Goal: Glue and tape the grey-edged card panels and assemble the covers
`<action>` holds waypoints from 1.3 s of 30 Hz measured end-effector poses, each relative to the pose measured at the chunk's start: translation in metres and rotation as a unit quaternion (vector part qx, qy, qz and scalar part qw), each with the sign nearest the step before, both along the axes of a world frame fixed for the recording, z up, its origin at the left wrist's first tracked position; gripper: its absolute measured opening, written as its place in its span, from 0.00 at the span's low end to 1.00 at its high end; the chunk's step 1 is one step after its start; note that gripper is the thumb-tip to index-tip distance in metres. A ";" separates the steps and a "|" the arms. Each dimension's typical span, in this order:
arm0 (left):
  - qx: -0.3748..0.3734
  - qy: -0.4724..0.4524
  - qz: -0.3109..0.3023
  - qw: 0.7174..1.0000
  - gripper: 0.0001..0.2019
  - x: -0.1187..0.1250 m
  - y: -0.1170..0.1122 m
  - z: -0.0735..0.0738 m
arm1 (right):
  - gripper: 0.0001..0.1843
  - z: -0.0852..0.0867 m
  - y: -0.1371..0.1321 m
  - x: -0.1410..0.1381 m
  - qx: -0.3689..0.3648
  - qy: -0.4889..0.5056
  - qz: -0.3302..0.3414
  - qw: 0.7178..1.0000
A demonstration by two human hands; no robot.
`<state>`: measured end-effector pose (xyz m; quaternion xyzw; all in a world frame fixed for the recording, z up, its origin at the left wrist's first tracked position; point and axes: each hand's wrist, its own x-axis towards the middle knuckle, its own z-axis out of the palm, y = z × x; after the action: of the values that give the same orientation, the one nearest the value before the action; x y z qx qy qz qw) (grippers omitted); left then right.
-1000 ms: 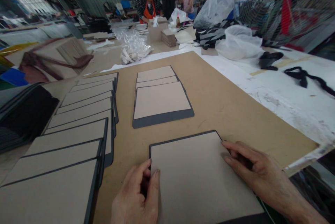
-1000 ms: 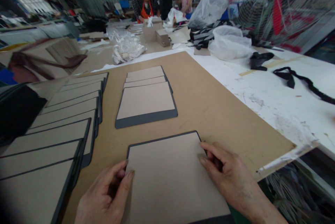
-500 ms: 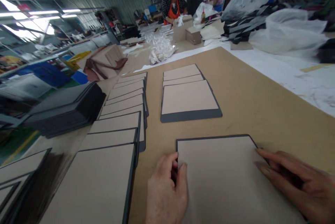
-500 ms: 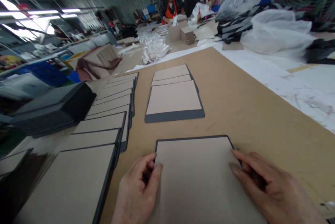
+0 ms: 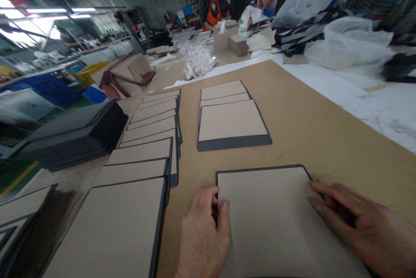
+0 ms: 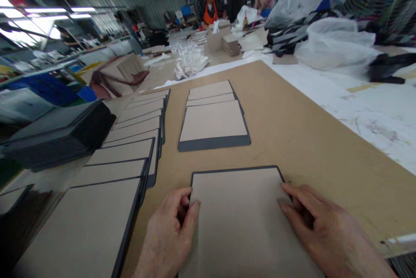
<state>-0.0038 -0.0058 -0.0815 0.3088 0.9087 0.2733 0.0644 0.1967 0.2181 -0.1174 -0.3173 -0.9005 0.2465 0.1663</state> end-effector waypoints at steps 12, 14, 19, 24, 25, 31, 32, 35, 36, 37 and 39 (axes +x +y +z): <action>-0.153 0.222 -0.240 0.933 0.25 0.012 0.010 -0.007 | 0.34 0.011 -0.027 -0.025 0.275 -0.042 0.201 0.939; -0.178 0.213 -0.245 0.929 0.24 0.021 0.013 -0.012 | 0.34 0.010 -0.030 -0.032 0.313 -0.037 0.240 0.918; -0.166 0.135 -0.263 0.941 0.39 0.032 0.008 -0.020 | 0.32 0.009 -0.023 -0.030 0.338 -0.062 0.222 0.913; -0.179 0.084 -0.299 0.933 0.50 0.026 -0.010 -0.002 | 0.30 -0.004 -0.004 0.007 0.304 -0.085 0.153 0.937; -0.183 0.082 -0.309 0.930 0.52 0.026 -0.013 0.001 | 0.29 -0.007 -0.003 0.015 0.294 -0.075 0.148 0.941; -0.153 0.138 -0.315 0.927 0.61 0.035 -0.026 -0.002 | 0.24 -0.005 -0.029 0.036 0.146 0.003 0.092 0.985; -0.144 0.150 -0.313 0.927 0.62 0.035 -0.027 -0.005 | 0.25 -0.003 -0.034 0.034 0.113 0.014 0.075 0.991; -0.131 0.173 -0.322 0.922 0.63 0.036 -0.031 -0.012 | 0.29 0.006 -0.040 0.023 0.030 0.037 0.019 0.999; -0.131 0.175 -0.326 0.920 0.63 0.036 -0.032 -0.012 | 0.31 0.009 -0.040 0.018 0.003 0.042 0.001 0.999; -0.128 0.177 -0.328 0.919 0.63 0.037 -0.033 -0.012 | 0.33 0.012 -0.038 0.015 -0.029 0.046 -0.018 0.998; -0.120 0.180 -0.326 0.920 0.63 0.039 -0.035 -0.009 | 0.36 0.018 -0.035 0.009 -0.105 0.067 -0.058 0.991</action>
<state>0.0347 -0.0413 -0.0907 0.6218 0.7800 0.0663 0.0220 0.2053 0.1834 -0.0992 -0.3674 -0.8366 0.3499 0.2063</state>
